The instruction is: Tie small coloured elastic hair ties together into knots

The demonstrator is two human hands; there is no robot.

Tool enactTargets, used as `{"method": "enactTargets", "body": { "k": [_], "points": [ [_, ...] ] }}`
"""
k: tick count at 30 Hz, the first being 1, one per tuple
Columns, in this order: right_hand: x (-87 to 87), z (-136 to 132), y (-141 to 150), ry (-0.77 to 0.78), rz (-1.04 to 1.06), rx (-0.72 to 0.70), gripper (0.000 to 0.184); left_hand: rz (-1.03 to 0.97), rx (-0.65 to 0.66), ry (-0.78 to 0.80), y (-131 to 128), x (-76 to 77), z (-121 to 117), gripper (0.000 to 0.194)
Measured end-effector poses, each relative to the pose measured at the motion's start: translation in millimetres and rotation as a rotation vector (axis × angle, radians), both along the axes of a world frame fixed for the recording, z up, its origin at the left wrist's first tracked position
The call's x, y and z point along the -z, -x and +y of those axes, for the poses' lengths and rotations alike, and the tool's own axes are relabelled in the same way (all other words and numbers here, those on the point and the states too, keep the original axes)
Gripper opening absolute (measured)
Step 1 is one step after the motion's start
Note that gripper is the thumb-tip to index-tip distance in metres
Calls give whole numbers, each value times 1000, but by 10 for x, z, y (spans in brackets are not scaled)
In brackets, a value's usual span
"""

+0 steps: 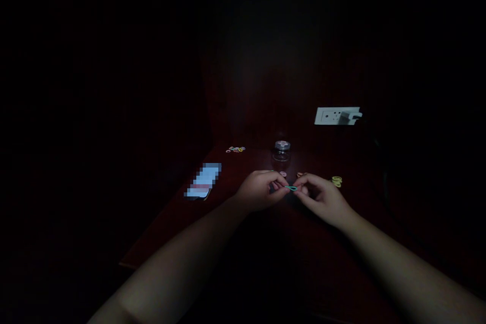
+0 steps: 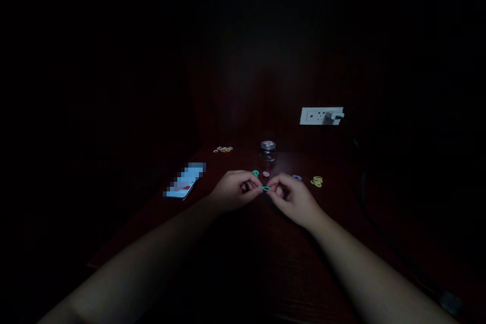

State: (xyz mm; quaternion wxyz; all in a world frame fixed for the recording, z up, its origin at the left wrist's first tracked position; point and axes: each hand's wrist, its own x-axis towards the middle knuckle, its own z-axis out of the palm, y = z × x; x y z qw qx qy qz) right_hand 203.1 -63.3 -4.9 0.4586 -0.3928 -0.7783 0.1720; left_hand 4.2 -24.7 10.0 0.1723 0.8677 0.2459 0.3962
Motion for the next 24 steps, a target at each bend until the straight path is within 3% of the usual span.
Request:
{"method": "enactTargets", "body": {
  "k": [24],
  "points": [
    [-25, -3, -47, -44, -86, 72, 12, 34, 39, 37, 17, -19, 16, 10]
  ]
}}
